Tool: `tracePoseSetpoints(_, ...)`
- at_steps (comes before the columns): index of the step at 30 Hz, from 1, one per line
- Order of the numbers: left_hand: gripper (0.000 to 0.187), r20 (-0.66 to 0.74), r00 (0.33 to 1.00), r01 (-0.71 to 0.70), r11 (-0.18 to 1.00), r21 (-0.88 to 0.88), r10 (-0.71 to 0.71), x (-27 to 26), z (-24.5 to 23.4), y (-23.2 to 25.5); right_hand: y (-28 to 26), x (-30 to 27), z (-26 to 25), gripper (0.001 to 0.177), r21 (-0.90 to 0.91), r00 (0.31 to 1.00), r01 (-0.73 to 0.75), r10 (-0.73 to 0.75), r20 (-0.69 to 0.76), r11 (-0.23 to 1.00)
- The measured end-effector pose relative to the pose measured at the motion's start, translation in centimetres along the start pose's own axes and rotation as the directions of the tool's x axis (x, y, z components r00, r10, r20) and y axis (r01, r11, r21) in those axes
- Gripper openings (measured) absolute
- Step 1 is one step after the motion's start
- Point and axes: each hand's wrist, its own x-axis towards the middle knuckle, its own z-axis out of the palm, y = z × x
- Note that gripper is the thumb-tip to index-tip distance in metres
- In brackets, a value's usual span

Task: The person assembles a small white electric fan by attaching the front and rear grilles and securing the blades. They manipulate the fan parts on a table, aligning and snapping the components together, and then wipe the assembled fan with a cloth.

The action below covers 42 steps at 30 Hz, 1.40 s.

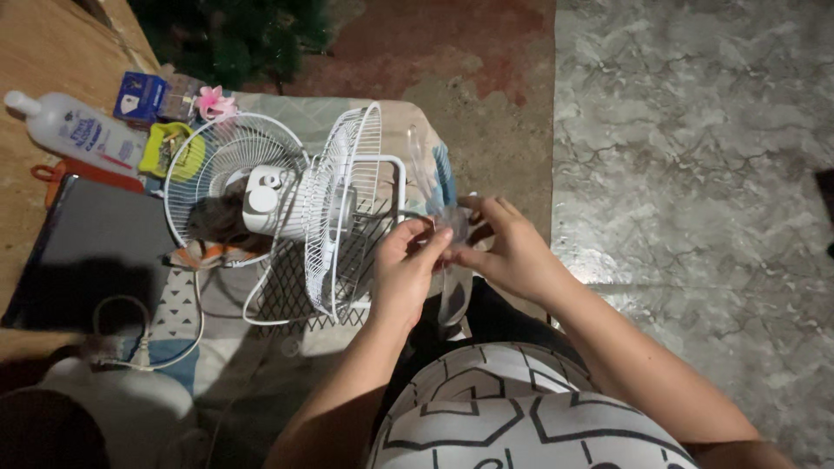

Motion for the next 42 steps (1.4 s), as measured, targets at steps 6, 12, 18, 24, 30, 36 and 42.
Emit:
tracePoseSetpoints(6,0.021,-0.001,0.990,-0.143,0.985,0.093,0.144,-0.6,-0.6,-0.2,1.5,1.2,1.0,0.058,0.464,0.995,-0.057,0.011,0.101,0.884)
tracePoseSetpoints(12,0.014,-0.011,0.999,-0.049,0.998,-0.034,0.048,-0.6,-1.6,-0.4,0.0,1.0,1.2,0.059,0.133,0.993,-0.118,0.115,0.026,0.984)
tracePoseSetpoints(18,0.008,0.044,0.995,-0.078,0.963,-0.259,0.092,0.0,-2.4,-1.0,-1.2,1.0,1.2,0.058,0.009,0.995,-0.097,0.097,0.000,0.995)
tracePoseSetpoints(24,0.025,-0.165,0.982,0.029,0.932,-0.362,-0.094,0.8,-3.9,-2.4,1.9,1.8,2.4,0.058,0.372,0.994,-0.102,0.085,0.063,0.923)
tracePoseSetpoints(30,0.025,-0.311,0.950,-0.106,0.889,-0.445,-0.042,2.0,-5.0,-3.2,5.4,2.0,3.2,0.050,0.689,0.934,-0.348,0.294,0.202,0.635)
tracePoseSetpoints(36,0.022,-0.334,0.943,-0.167,0.860,-0.482,-0.004,4.0,-5.4,-3.5,6.2,1.6,3.4,0.050,0.696,0.935,-0.349,0.289,0.208,0.628)
tracePoseSetpoints(42,0.019,-0.283,0.954,-0.243,0.808,-0.537,0.099,5.1,-6.0,-4.9,6.6,1.3,3.8,0.054,0.679,0.921,-0.378,0.329,0.208,0.629)
